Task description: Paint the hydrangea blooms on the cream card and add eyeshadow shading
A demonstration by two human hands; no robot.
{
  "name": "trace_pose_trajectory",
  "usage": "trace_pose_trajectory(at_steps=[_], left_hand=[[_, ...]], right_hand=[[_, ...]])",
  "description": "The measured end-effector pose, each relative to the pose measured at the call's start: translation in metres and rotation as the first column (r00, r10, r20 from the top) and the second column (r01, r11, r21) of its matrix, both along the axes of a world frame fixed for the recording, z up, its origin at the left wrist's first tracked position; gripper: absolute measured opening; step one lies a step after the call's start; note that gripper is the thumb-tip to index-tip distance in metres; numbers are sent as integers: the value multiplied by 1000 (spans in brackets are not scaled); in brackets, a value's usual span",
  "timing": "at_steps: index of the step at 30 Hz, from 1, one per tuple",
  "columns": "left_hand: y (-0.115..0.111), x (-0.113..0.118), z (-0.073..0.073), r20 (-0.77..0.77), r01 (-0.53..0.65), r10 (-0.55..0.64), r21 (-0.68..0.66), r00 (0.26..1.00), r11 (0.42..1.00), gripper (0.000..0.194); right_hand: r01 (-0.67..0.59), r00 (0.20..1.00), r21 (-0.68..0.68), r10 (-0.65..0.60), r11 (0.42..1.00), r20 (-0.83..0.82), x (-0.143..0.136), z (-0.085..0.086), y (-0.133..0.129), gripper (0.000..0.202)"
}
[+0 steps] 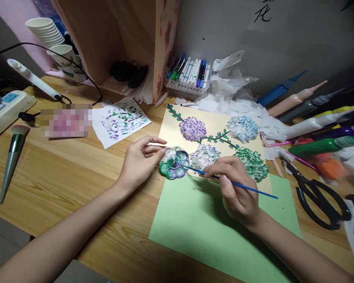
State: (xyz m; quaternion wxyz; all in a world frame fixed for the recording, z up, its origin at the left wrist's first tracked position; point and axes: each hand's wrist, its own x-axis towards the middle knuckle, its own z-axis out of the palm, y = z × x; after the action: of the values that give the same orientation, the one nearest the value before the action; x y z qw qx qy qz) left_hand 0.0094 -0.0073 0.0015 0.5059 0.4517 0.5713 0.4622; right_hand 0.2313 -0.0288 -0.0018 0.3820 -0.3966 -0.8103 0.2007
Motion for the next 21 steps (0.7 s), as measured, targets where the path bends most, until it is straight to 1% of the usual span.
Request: trace_pose_trajectory(at_steps=[4,8,10,13,15,17,19,21], left_hand=[[0,0,-1,-6,8,-8,9,1000,1000,25],[1,1,-2,-3,11,-11,12,1000,1000,23],[1,2,-2,4,13,-13,12,1000,1000,22],[1,2,-2,18,9,-10,5,1000,1000,22],[0,2,-1,29,1,-1,-6,1000,1000,23],[-1,3,-1,42,-6,7,-26,999,1000,24],[-2,3,-2,52,-1,3,-44,999,999,25],[-2,3,-3,55,12,-9,-61,998,998,25]], right_hand=[[10,995,-92,-18,996,-95,2,-1,3,24],[29,976,-174,-65,984,-208,2,-2,6,26],[38,960,-174,-84,984,-268,2,-2,6,26],[53,935,-120,-91,991,-343,-1,0,4,26],[26,952,-97,-54,995,-302,-3,3,2,26],[-45,984,-83,30,996,-178,-5,6,-1,24],[-117,992,-50,115,992,-45,-7,9,-4,23],[-148,988,12,147,989,48,-9,9,-5,23]])
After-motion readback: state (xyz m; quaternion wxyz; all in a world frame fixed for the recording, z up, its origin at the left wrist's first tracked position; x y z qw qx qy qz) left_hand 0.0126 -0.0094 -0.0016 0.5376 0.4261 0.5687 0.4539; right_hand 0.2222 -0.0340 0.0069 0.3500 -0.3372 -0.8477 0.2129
